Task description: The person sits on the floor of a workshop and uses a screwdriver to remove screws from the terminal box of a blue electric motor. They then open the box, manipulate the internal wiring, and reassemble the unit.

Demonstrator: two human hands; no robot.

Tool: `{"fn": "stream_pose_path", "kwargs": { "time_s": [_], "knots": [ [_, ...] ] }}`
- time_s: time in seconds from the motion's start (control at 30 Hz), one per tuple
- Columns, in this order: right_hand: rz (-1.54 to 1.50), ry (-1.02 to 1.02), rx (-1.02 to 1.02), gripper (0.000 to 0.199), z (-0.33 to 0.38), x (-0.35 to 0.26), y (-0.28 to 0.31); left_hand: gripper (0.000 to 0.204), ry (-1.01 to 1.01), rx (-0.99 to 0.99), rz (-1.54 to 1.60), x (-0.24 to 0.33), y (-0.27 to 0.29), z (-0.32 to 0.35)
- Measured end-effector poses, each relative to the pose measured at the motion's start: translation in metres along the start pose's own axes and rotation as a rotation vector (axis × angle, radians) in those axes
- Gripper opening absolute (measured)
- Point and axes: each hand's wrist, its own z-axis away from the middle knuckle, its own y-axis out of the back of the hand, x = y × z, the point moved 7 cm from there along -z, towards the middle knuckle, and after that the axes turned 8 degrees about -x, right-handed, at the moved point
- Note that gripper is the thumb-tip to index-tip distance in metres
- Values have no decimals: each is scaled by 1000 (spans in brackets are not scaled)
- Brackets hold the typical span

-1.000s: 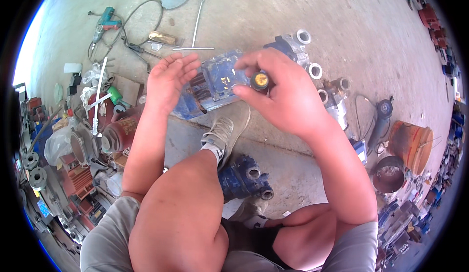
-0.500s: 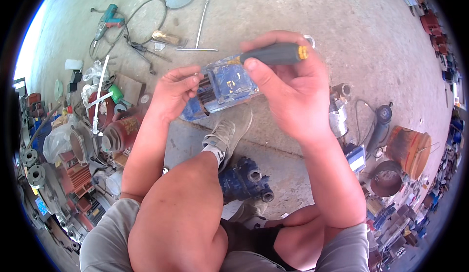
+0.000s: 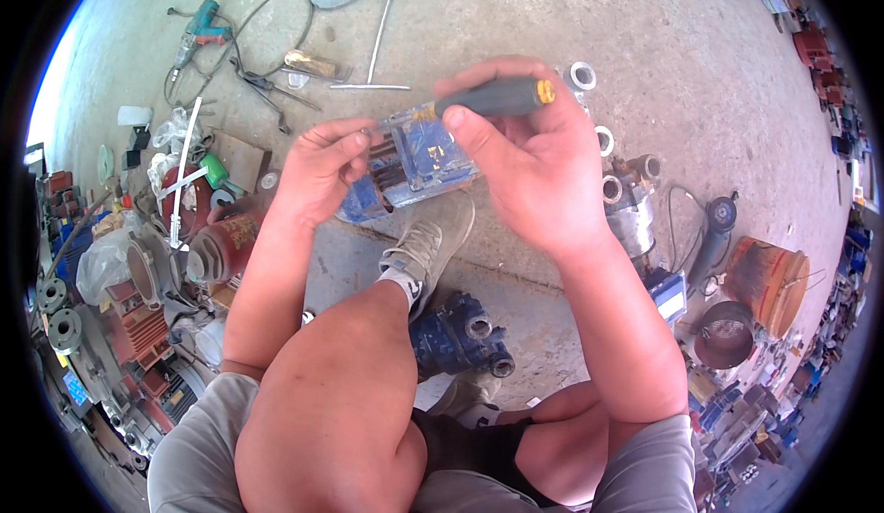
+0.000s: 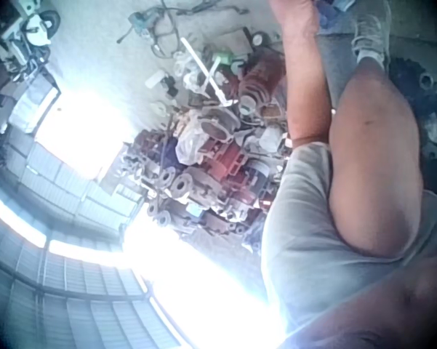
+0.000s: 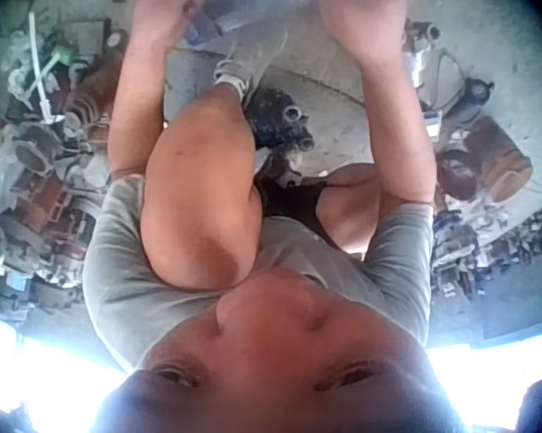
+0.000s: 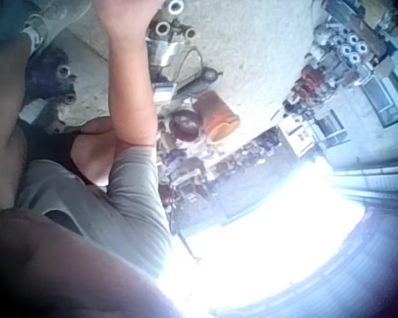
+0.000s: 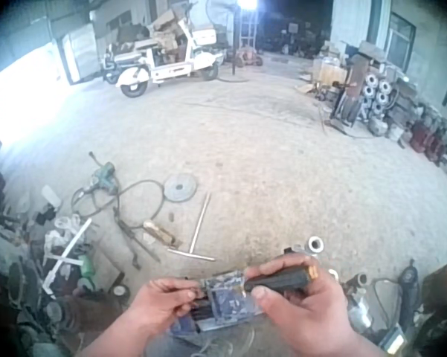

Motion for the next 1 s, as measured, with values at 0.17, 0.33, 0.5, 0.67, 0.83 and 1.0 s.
{"fn": "stream_pose_path", "kwargs": {
  "time_s": [0.17,0.33,0.5,0.67,0.83,1.0],
  "knots": [
    [11,-37,-9,29,-3,-2,3,19,-22,-65,-36,3,2,-5],
    [214,-36,-68,29,-16,-5,9,17,-158,-144,-340,21,-5,-14],
    [321,-1,-32,23,-27,-2,0,19,-244,-135,-715,29,-12,-31],
    [540,-65,-112,23,-36,6,-14,23,-263,-107,-817,17,-3,-45],
    [668,-17,-148,25,-43,8,-16,23,-262,-98,-681,5,3,-47],
    [761,-9,-338,22,-52,-1,-29,28,-194,-2,-667,3,1,-36]
  ]
}}
